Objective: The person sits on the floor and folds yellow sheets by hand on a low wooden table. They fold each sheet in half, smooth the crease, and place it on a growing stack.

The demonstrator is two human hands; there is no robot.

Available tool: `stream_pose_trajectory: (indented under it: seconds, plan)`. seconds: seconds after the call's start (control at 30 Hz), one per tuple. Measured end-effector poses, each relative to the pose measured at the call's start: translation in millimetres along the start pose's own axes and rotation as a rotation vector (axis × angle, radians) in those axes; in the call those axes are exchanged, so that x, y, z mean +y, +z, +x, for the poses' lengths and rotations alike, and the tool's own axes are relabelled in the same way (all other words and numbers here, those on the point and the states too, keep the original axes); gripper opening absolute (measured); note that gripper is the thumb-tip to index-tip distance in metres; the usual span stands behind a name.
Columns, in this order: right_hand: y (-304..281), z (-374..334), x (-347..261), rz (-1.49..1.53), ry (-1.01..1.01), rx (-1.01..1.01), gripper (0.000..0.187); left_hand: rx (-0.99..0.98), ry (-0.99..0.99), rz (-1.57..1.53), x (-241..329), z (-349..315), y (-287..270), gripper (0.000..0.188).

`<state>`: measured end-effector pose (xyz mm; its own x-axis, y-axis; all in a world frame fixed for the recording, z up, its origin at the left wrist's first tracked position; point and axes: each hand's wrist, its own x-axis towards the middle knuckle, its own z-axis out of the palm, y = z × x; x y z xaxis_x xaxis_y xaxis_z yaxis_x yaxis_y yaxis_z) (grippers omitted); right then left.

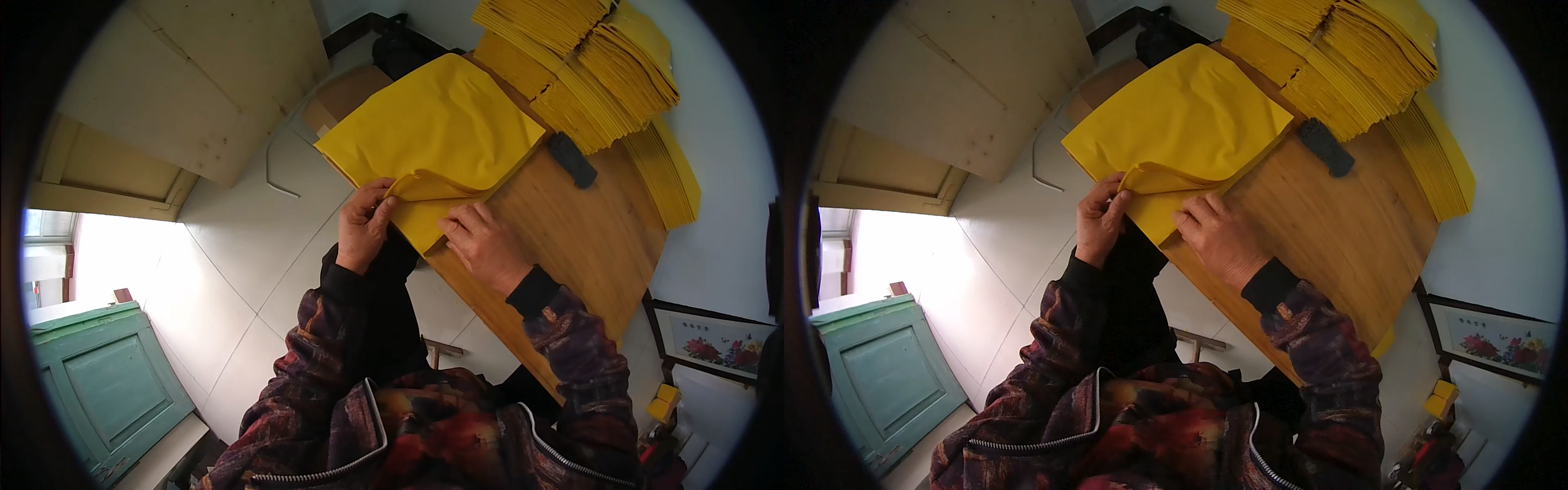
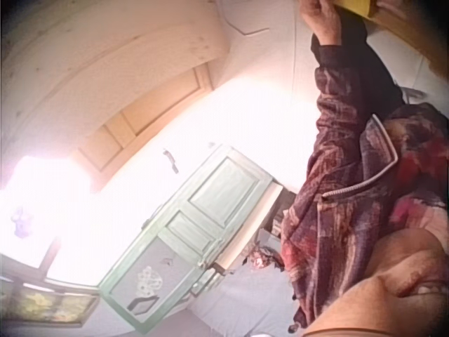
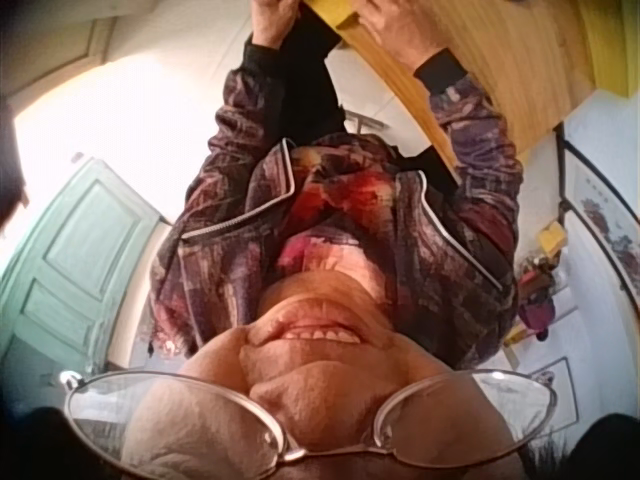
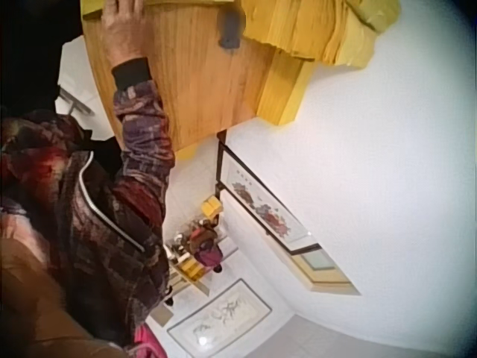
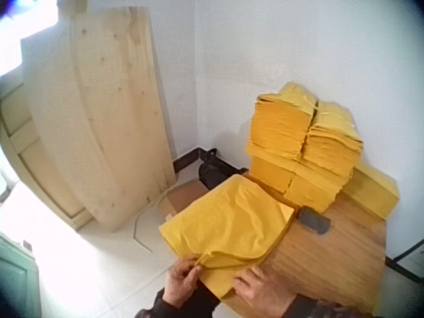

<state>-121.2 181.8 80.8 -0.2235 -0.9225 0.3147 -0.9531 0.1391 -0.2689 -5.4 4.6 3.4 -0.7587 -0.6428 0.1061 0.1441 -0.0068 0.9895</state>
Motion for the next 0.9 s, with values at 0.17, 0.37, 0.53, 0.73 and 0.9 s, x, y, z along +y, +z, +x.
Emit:
stream_pose_trajectory:
  seconds: [0.17,0.37,0.53,0.73,0.9]
  plan:
    - [8.3,1.7,10.3,-0.053,-0.088,-0.065,0.011,0.018,-0.031,0.012,2.0,0.0,0.2,0.01]
    - [7.6,7.5,16.1,-0.054,-0.163,-0.084,0.009,0.002,0.023,0.055,-2.1,0.7,-2.2,0.01]
    - [8.1,14.8,19.8,0.09,-0.121,-0.05,0.007,-0.039,0.032,0.088,-4.6,0.5,-4.9,0.014]
    - [2.8,22.8,19.8,0.231,-0.007,-0.089,0.011,-0.016,0.01,0.083,-0.4,-0.2,-3.9,0.012]
    - [-0.8,27.7,21.3,0.364,0.069,-0.149,0.01,-0.008,0.021,0.078,0.7,-0.1,-3.1,0.012]
